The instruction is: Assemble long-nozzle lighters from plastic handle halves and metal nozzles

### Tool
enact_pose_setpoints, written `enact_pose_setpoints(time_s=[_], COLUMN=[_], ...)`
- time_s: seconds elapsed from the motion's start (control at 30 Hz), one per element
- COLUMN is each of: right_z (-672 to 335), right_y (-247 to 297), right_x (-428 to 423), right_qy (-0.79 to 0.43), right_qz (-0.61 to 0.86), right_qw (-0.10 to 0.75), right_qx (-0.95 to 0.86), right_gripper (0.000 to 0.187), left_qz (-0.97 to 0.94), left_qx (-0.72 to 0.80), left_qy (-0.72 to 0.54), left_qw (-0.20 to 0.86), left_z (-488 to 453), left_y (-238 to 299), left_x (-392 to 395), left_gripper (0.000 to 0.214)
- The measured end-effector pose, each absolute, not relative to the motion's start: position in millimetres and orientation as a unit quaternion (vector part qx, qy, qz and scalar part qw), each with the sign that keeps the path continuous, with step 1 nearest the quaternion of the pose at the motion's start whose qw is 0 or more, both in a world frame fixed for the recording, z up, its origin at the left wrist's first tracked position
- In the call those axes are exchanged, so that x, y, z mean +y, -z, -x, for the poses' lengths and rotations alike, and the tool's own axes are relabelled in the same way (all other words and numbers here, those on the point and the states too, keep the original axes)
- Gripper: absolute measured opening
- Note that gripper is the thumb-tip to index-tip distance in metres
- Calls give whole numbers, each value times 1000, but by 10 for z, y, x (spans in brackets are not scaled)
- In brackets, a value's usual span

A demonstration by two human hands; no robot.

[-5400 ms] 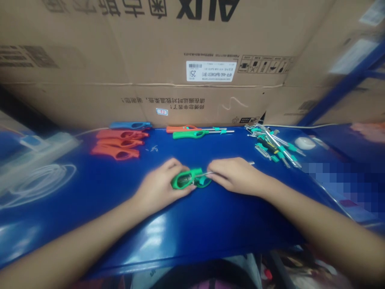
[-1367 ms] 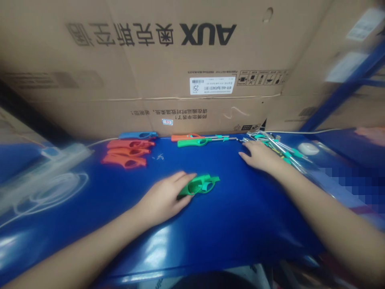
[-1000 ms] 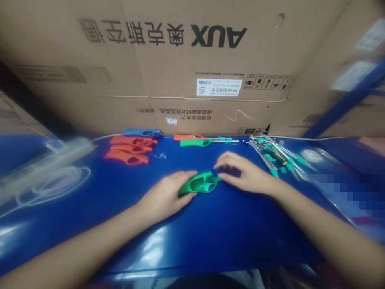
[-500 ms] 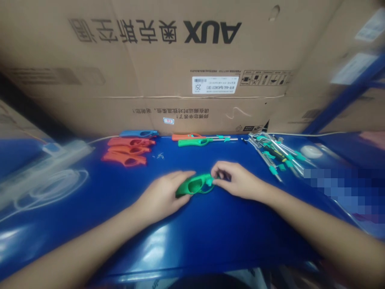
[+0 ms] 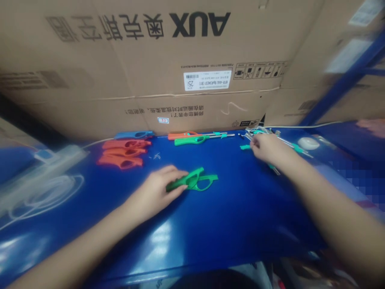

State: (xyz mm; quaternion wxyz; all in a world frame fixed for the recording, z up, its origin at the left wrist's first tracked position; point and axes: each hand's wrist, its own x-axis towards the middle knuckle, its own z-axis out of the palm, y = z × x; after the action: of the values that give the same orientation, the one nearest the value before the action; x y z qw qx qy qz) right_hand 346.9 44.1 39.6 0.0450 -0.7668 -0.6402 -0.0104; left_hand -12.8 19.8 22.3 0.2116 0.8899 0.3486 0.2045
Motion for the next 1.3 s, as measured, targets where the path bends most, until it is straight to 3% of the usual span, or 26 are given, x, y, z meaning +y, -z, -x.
enact_pose_setpoints(time_s=[0.2,0.33,0.43,0.57,0.73,0.87,1.03,1.3], right_z=[-3832,-3842,-3629,-3160,-2719,-2656,-2705,-2739], right_y=[-484,-457,-429,-358,-179,-101,-137,57], right_x=[451,419,392,257,92,99,121,279], right_qy=[37,34,31,-44,-119,-133,-144,-64], right_qz=[847,828,767,562,407,385,370,429], right_qw=[-36,-37,-4,133,159,170,203,239], right_qx=[-529,-559,-641,-815,-892,-897,-895,-869], right_gripper=[23,33,41,46,39,20,11,29], left_qz=[-891,-891,-906,-926,-917,-911,-916,-910], left_qx=[317,305,291,299,328,336,332,372], left_qy=[-235,-249,-225,-174,-166,-175,-169,-15], left_qw=[222,226,211,155,153,163,145,184], left_z=[109,88,82,98,105,92,96,475], left_y=[-185,-150,-146,-149,-142,-127,-134,-514], left_x=[176,156,153,170,192,196,223,336], left_gripper=[28,33,40,47,42,36,34,25])
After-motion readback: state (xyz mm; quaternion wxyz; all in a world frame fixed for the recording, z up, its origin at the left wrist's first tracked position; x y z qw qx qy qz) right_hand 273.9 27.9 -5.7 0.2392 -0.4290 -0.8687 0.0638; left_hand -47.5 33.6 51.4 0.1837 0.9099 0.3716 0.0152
